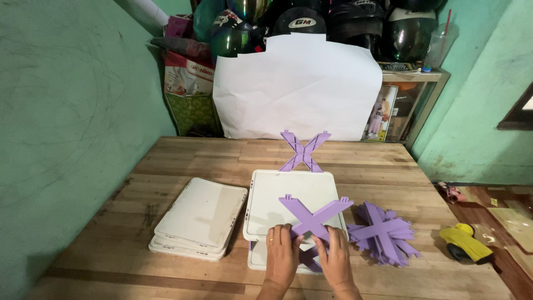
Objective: The person assembles small plastic stands by inserting purple X-shaped supports into white square trays. They repeatedly attach and detach the supports, then wipe the trays with a yellow cloth. The person handles multiple trays and supports throughout the clip.
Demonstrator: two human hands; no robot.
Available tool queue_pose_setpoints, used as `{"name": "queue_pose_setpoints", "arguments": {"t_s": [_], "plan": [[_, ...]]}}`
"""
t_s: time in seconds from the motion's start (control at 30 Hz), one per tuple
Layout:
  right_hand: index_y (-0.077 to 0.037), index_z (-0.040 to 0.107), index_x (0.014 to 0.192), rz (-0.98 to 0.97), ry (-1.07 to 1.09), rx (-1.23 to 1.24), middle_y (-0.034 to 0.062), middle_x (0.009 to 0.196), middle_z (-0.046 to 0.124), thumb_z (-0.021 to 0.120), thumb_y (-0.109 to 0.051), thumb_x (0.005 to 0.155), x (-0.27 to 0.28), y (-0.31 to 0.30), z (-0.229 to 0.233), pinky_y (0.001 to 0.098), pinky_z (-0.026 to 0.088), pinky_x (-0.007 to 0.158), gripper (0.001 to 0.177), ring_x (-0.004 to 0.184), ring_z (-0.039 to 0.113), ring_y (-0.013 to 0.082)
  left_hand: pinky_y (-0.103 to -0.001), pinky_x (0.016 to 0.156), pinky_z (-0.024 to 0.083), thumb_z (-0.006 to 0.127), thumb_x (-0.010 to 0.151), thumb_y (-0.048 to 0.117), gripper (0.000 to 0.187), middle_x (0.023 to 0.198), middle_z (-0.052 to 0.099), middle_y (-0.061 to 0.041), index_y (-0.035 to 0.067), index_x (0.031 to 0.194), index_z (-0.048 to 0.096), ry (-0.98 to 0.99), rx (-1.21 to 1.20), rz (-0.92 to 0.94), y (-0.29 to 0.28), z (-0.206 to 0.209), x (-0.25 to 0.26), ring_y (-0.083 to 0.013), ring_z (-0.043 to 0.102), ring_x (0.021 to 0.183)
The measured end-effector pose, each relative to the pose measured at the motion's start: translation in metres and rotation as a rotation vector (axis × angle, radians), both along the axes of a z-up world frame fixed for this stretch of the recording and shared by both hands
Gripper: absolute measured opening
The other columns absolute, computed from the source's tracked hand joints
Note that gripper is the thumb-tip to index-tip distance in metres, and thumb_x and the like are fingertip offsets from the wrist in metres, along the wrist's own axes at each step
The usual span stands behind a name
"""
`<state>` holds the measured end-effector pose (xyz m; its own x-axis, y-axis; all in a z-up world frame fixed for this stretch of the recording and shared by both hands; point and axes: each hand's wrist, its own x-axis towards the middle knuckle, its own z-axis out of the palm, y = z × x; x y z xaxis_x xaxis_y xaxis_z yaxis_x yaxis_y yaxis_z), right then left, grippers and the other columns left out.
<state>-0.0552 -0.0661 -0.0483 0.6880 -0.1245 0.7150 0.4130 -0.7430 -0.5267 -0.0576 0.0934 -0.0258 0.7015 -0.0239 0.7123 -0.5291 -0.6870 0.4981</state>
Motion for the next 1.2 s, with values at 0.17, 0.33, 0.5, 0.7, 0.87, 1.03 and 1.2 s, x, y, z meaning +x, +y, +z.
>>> {"name": "queue_pose_setpoints", "arguments": {"t_s": [0.17,0.33,0.5,0.7,0.87,1.03,1.2], "plan": [[0.006,0.055,0.119,-0.044,-0.126,-0.171,0.0221,0.105,0.061,0.07,-0.026,0.089,0.012,-0.008,-0.016,0.0493,0.049,0.087,0.046,0.099,0.058,0.039,-0.046,0.087,0.045,0.069,0.095,0.028,0.043,0.103,0.057,-0.018,-0.005,0.118,0.056,-0.111,0.144,-0.019,0.009,-0.013,0.015,-0.0345,0.053,0.095],[0.006,0.057,0.109,-0.146,-0.265,-0.341,0.0202,0.098,0.061,0.073,-0.034,0.086,0.024,-0.012,-0.026,0.0471,0.051,0.082,0.049,0.091,0.059,0.0373,-0.046,0.083,0.047,0.071,0.094,0.038,0.044,0.095,0.055,-0.016,-0.002,0.107,0.058,-0.269,0.266,0.064,0.014,-0.019,0.026,-0.032,0.053,0.09],[0.002,0.06,0.102,-0.157,-0.278,-0.305,0.0152,0.091,0.064,0.073,-0.039,0.086,0.027,-0.011,-0.023,0.0441,0.053,0.067,0.046,0.08,0.061,0.0341,-0.044,0.076,0.05,0.071,0.092,0.046,0.045,0.091,0.057,-0.016,0.004,0.091,0.057,-0.377,0.293,0.126,0.012,-0.02,0.037,-0.0331,0.055,0.083],[-0.002,0.061,0.105,-0.196,-0.28,-0.276,0.0134,0.09,0.064,0.071,-0.043,0.088,0.026,-0.005,-0.017,0.0446,0.054,0.066,0.046,0.081,0.063,0.0343,-0.043,0.074,0.052,0.071,0.093,0.046,0.045,0.088,0.058,-0.016,0.004,0.088,0.056,-0.401,0.247,0.135,0.014,-0.021,0.039,-0.0333,0.054,0.079],[-0.001,0.06,0.106,-0.209,-0.291,-0.287,0.0148,0.092,0.064,0.071,-0.044,0.087,0.026,-0.004,-0.012,0.0449,0.055,0.069,0.048,0.084,0.064,0.0349,-0.042,0.073,0.052,0.071,0.093,0.045,0.044,0.09,0.061,-0.016,0.004,0.087,0.056,-0.391,0.247,0.12,0.014,-0.015,0.04,-0.0332,0.056,0.079],[0.0,0.06,0.108,-0.214,-0.318,-0.27,0.0157,0.095,0.064,0.07,-0.042,0.088,0.026,-0.005,-0.011,0.0449,0.055,0.071,0.048,0.086,0.063,0.036,-0.042,0.07,0.052,0.07,0.093,0.046,0.044,0.087,0.061,-0.016,0.005,0.086,0.055,-0.363,0.263,0.12,0.011,-0.016,0.04,-0.033,0.056,0.078],[-0.001,0.059,0.107,-0.198,-0.245,-0.235,0.0138,0.091,0.063,0.072,-0.043,0.087,0.029,-0.004,-0.013,0.0453,0.053,0.066,0.048,0.08,0.063,0.0331,-0.042,0.069,0.052,0.073,0.093,0.047,0.046,0.083,0.059,-0.015,0.006,0.082,0.055,-0.274,0.265,0.095,0.01,-0.014,0.043,-0.0324,0.056,0.076]]}}
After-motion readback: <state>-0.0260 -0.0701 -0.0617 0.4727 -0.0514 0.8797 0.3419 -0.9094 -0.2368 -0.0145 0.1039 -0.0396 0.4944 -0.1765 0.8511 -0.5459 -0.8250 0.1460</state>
